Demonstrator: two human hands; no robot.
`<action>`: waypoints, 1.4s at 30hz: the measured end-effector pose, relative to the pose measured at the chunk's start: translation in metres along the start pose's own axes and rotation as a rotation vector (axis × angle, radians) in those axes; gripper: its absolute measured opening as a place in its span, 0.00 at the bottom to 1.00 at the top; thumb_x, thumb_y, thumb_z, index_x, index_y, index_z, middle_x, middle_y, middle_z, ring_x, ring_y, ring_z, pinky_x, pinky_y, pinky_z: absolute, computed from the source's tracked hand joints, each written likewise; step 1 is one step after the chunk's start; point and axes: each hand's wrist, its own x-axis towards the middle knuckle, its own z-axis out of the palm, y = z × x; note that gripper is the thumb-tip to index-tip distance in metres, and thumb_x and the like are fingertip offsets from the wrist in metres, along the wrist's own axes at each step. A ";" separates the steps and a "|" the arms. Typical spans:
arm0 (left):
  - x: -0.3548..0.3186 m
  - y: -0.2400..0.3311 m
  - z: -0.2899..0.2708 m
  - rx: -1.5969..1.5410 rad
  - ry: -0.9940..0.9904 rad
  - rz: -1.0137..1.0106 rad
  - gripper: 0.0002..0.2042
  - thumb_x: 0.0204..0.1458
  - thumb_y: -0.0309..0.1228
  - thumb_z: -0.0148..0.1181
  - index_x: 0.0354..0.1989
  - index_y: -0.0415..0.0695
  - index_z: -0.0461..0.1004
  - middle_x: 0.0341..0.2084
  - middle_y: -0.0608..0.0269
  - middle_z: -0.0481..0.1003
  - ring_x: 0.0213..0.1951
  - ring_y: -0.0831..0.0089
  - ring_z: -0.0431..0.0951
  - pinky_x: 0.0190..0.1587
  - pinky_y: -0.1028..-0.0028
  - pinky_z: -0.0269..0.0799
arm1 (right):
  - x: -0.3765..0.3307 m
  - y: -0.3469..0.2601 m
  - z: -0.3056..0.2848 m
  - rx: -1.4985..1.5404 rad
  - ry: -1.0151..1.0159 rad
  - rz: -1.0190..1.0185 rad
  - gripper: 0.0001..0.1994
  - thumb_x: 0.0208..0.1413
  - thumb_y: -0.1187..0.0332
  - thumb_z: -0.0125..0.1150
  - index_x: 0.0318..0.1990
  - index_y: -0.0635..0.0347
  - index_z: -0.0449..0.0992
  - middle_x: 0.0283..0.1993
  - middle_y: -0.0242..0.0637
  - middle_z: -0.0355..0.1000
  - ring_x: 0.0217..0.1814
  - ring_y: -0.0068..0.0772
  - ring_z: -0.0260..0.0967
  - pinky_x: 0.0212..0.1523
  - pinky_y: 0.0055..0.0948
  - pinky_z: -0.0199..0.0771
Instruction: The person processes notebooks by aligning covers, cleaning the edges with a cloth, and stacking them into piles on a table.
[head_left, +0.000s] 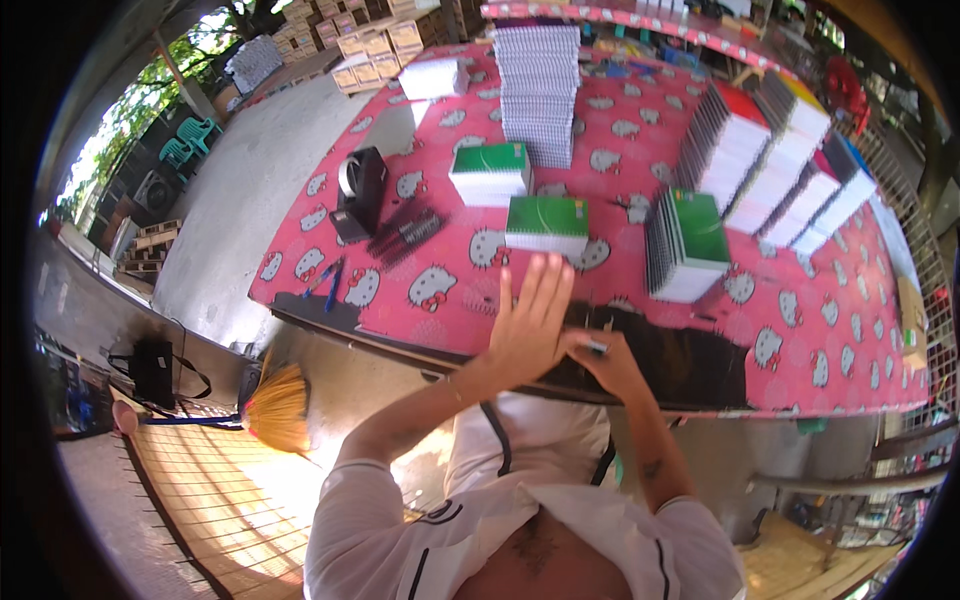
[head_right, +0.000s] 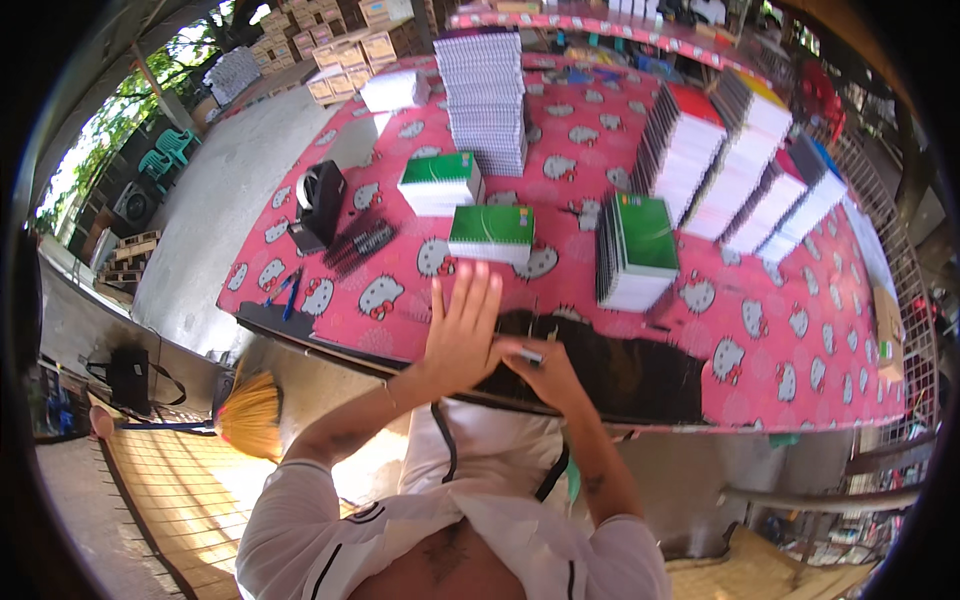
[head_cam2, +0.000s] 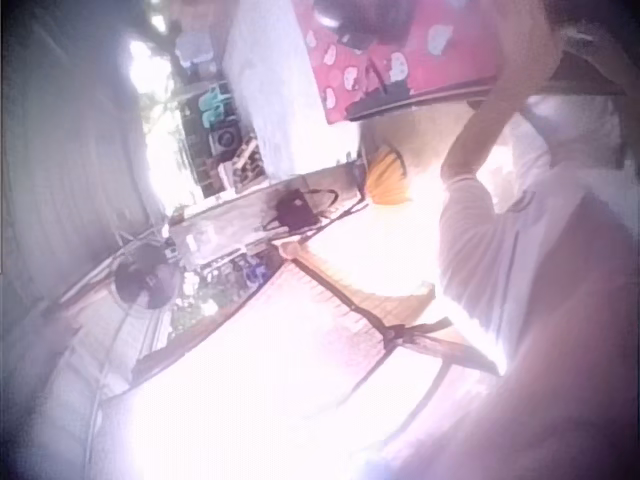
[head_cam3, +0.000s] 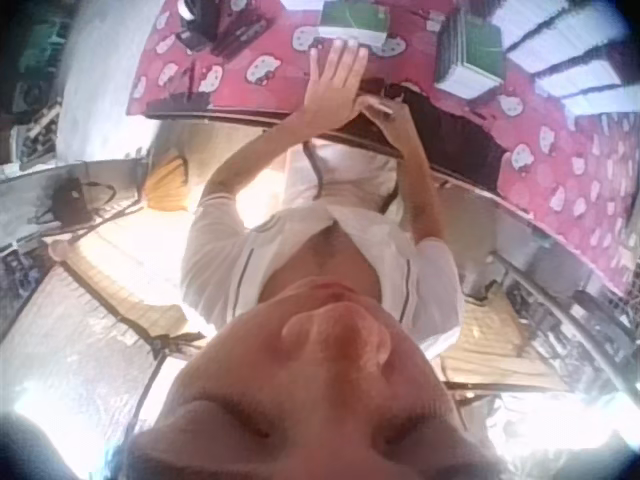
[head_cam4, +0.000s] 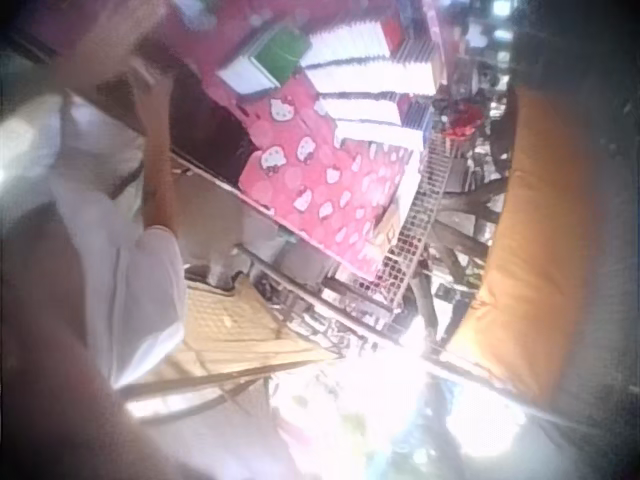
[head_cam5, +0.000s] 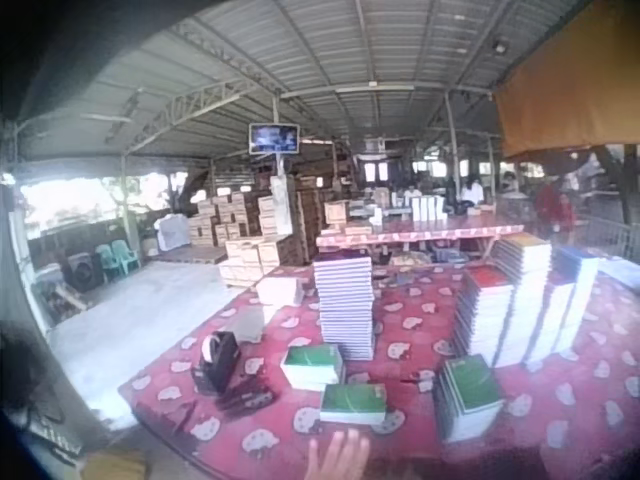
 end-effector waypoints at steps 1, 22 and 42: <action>-0.004 -0.002 0.005 0.035 0.040 0.002 0.42 0.57 0.61 0.46 0.67 0.33 0.59 0.68 0.39 0.58 0.70 0.45 0.57 0.66 0.35 0.45 | 0.001 -0.005 0.001 -0.050 -0.012 -0.058 0.15 0.58 0.71 0.64 0.53 0.64 0.78 0.41 0.38 0.81 0.40 0.19 0.72 0.43 0.26 0.75; -0.025 0.022 0.022 -0.283 0.048 0.084 0.31 0.62 0.49 0.50 0.66 0.38 0.60 0.64 0.47 0.65 0.68 0.52 0.61 0.68 0.35 0.32 | 0.006 0.013 -0.002 -0.068 0.039 0.074 0.17 0.54 0.69 0.66 0.50 0.68 0.78 0.34 0.49 0.78 0.33 0.30 0.77 0.37 0.31 0.75; 0.006 0.012 -0.003 -0.441 0.034 0.200 0.10 0.52 0.30 0.64 0.42 0.44 0.77 0.32 0.62 0.76 0.38 0.62 0.74 0.46 0.60 0.66 | -0.006 -0.028 -0.034 -0.404 0.267 -0.327 0.07 0.41 0.77 0.66 0.26 0.63 0.71 0.23 0.35 0.69 0.24 0.32 0.70 0.26 0.32 0.68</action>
